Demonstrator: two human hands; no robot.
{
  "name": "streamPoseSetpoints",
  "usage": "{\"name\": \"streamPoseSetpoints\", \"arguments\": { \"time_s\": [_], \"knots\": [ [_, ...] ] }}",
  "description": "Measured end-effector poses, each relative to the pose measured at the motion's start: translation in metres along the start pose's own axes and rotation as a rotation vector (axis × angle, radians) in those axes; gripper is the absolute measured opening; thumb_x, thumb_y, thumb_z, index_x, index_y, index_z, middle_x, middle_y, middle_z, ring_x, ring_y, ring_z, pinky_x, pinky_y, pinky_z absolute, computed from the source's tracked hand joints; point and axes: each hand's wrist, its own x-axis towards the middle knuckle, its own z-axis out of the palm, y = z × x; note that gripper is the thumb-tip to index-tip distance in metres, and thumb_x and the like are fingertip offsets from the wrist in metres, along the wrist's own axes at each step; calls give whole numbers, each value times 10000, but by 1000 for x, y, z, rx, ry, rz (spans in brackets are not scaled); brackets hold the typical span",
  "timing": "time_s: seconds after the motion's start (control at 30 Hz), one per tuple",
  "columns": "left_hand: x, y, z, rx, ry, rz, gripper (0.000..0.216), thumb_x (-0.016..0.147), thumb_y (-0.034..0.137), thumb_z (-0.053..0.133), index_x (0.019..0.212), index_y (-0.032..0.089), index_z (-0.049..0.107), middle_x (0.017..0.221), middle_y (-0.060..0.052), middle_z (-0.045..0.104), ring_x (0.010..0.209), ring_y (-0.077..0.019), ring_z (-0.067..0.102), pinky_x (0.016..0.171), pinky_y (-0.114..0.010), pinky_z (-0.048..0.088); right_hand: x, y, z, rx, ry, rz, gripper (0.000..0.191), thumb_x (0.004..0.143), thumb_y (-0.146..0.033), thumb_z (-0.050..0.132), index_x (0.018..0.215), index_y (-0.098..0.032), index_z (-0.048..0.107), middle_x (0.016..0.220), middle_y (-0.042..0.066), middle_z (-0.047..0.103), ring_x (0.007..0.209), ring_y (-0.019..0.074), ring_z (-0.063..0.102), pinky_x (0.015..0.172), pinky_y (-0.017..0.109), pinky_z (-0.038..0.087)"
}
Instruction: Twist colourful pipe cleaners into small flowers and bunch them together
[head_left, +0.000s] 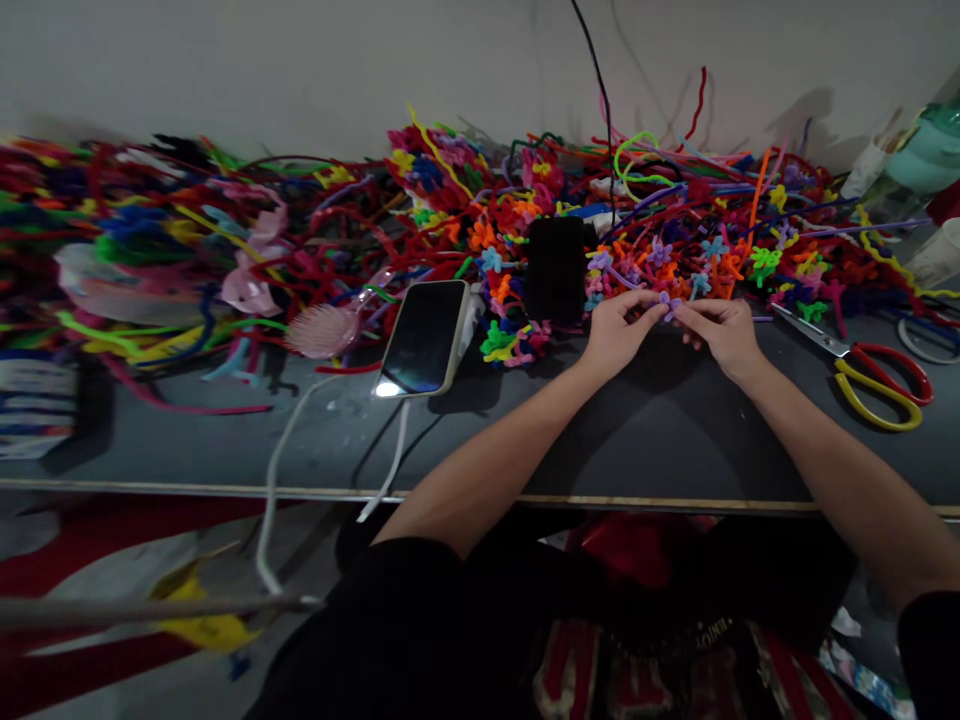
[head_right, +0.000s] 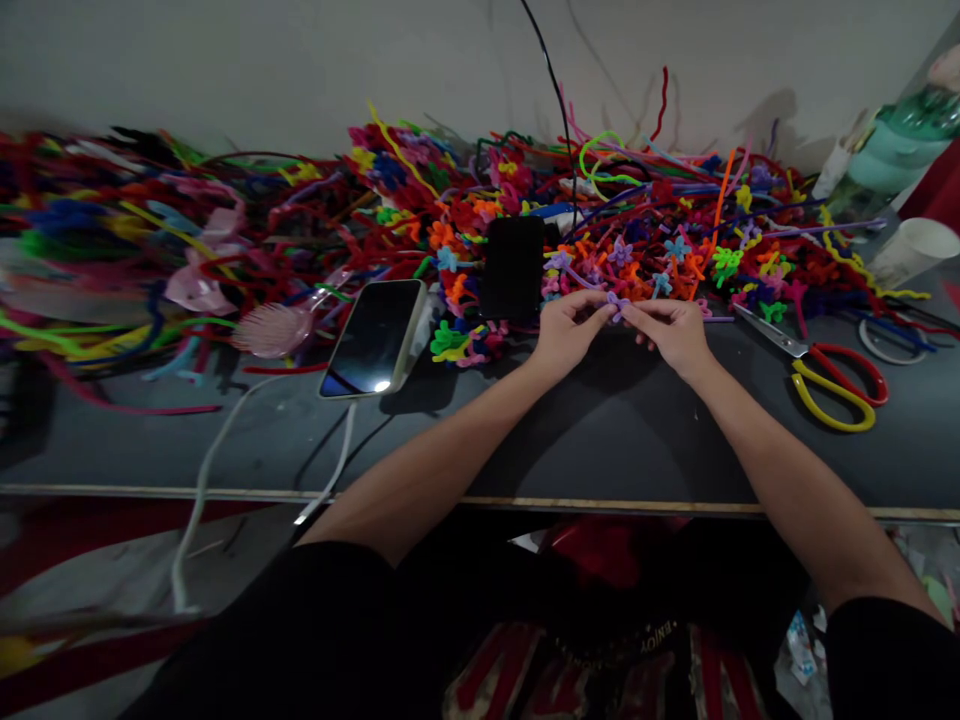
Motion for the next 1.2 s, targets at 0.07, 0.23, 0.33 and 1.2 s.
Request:
{"name": "streamPoseSetpoints", "arguments": {
  "time_s": [0.07, 0.23, 0.33, 1.2],
  "knots": [
    [2, -1, -2, -29, -36, -9, 129, 800, 277, 734, 847, 158, 746, 790, -27, 727, 697, -127, 632, 682, -251, 494, 3, 1, -5, 73, -108, 63, 414, 605, -588, 830, 661, -186, 754, 593, 17, 677, 437, 80, 549, 356, 196, 382],
    [3, 7, -9, -23, -188, 48, 122, 775, 268, 751, 808, 150, 750, 791, -36, 733, 734, -134, 650, 750, -261, 507, 10, 3, -19, 118, -303, 138, 401, 569, -532, 875, 670, -164, 752, 592, 19, 683, 441, 89, 581, 331, 175, 350],
    [2, 12, -12, -14, -269, 90, 124, 784, 274, 740, 802, 151, 746, 807, -46, 735, 753, -134, 659, 758, -258, 508, 11, 5, -23, 103, -369, 115, 379, 570, -502, 881, 680, -160, 762, 571, 17, 680, 444, 97, 599, 330, 169, 362],
    [-2, 23, -11, 532, -221, 257, 90, 794, 238, 709, 864, 182, 712, 801, -27, 730, 756, -149, 660, 716, -262, 493, 4, -3, -12, -179, -140, -82, 410, 648, -537, 816, 779, -158, 730, 584, 0, 653, 417, 68, 518, 380, 201, 386]
  ]
}}
